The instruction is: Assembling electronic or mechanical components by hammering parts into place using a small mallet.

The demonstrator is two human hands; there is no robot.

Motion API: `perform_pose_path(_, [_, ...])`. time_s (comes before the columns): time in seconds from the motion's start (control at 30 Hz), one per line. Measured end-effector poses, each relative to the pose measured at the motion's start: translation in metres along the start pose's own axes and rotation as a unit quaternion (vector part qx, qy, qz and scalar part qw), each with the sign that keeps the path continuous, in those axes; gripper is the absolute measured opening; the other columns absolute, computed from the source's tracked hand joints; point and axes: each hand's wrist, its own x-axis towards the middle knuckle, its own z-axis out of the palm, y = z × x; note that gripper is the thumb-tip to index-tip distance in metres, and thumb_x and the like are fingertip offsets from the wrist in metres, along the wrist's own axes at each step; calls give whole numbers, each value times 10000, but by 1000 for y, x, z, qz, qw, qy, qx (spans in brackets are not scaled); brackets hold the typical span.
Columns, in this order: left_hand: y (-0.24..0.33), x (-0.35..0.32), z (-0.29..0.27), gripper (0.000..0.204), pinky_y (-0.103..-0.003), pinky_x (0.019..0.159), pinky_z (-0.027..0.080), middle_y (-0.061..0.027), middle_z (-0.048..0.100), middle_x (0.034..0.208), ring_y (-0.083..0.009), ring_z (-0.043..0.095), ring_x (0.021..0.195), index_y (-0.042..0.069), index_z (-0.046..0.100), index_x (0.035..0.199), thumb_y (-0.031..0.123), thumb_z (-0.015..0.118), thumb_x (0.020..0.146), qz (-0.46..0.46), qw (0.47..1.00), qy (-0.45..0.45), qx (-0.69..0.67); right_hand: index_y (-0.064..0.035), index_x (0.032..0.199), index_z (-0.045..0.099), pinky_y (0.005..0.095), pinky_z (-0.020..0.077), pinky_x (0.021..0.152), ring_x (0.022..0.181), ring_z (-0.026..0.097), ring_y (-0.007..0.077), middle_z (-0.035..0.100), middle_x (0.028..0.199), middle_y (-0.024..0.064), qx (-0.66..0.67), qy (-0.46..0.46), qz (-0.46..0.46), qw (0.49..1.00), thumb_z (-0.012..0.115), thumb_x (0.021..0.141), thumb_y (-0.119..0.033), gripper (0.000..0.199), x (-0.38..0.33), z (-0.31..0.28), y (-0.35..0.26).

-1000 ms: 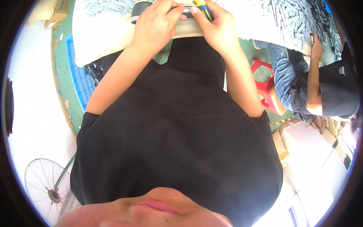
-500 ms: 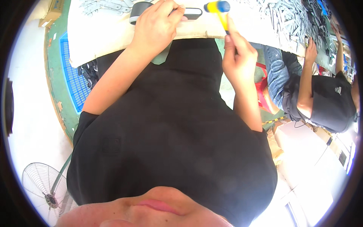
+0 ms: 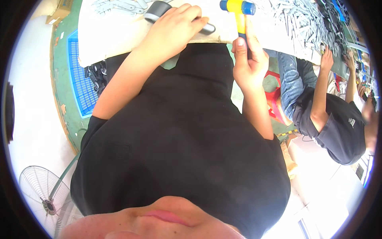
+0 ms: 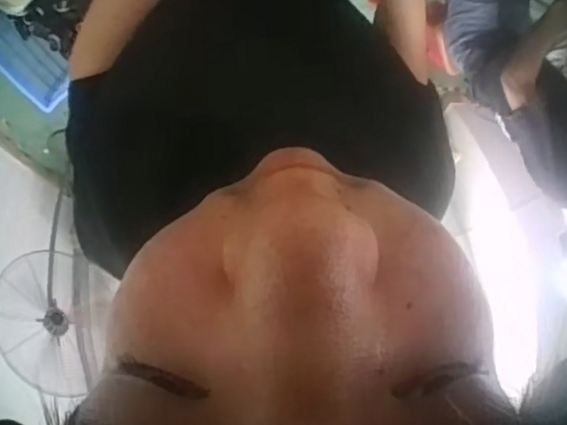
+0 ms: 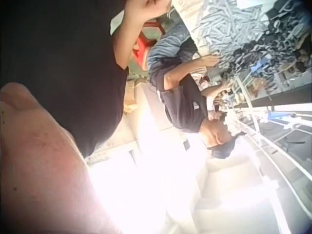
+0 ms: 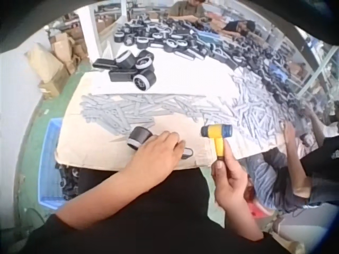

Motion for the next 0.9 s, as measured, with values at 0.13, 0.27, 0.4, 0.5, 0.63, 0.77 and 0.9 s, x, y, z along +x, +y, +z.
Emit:
perform_pose_path(0.13, [-12, -14, -18, 146, -399, 1046, 479, -72, 632, 1162, -264, 583, 1188, 83, 763, 937, 107, 689, 814, 1, 998, -22, -60, -60, 1541, 512, 212, 479, 650, 681, 537, 51, 615, 803, -14, 31, -14, 39, 999, 564, 1085, -100, 461, -4, 3, 4])
perform_pose_path(0.27, [-30, -32, -35, 264, -429, 1134, 429, -108, 593, 1389, -317, 495, 1362, 112, 794, 1028, 55, 733, 778, -53, 994, -20, -98, -76, 1543, 516, 204, 472, 640, 669, 528, 48, 624, 829, -27, 72, -40, 33, 996, 559, 1090, -104, 456, -3, 9, 12])
perform_pose_path(0.4, [-34, -32, -27, 376, -436, 934, 545, -183, 684, 1043, -391, 674, 1015, -11, 649, 1167, 68, 783, 825, -202, 946, 118, -223, -74, 1537, 525, 198, 463, 640, 659, 524, 50, 627, 805, -26, 82, -104, 81, 988, 574, 1074, -77, 465, 7, 10, 10])
perform_pose_path(0.5, [-42, -31, -16, 460, -401, 845, 569, -169, 717, 986, -356, 717, 948, -15, 609, 1237, 59, 795, 822, -265, 933, 133, -206, -101, 1524, 552, 219, 470, 648, 647, 530, 71, 614, 735, 4, -11, -147, 9, 989, 581, 1040, -30, 490, 24, 25, 0])
perform_pose_path(0.63, [-57, -38, -6, 196, -380, 786, 586, -85, 713, 1010, -301, 692, 892, 42, 744, 1035, 42, 772, 841, -249, 942, 146, -174, -72, 1533, 531, 191, 407, 556, 590, 458, 19, 623, 788, -25, -59, -167, -67, 982, 556, 1078, -72, 456, 50, 34, -17])
perform_pose_path(0.77, [-65, -48, 4, 198, -397, 705, 570, -75, 689, 921, -290, 676, 808, 24, 738, 1015, 57, 787, 827, -131, 967, 191, -105, -52, 1578, 446, 181, 391, 546, 599, 447, 20, 610, 827, 3, 40, -93, -92, 991, 521, 1096, -66, 489, 63, 32, -22])
perform_pose_path(0.9, [-64, -45, 10, 197, -395, 710, 569, -78, 664, 901, -285, 670, 816, 25, 737, 1001, 38, 779, 809, -120, 969, 193, -93, -42, 1562, 471, 209, 409, 544, 602, 473, 43, 607, 796, 12, -11, -35, -86, 996, 581, 1069, -85, 506, 63, 54, -6])
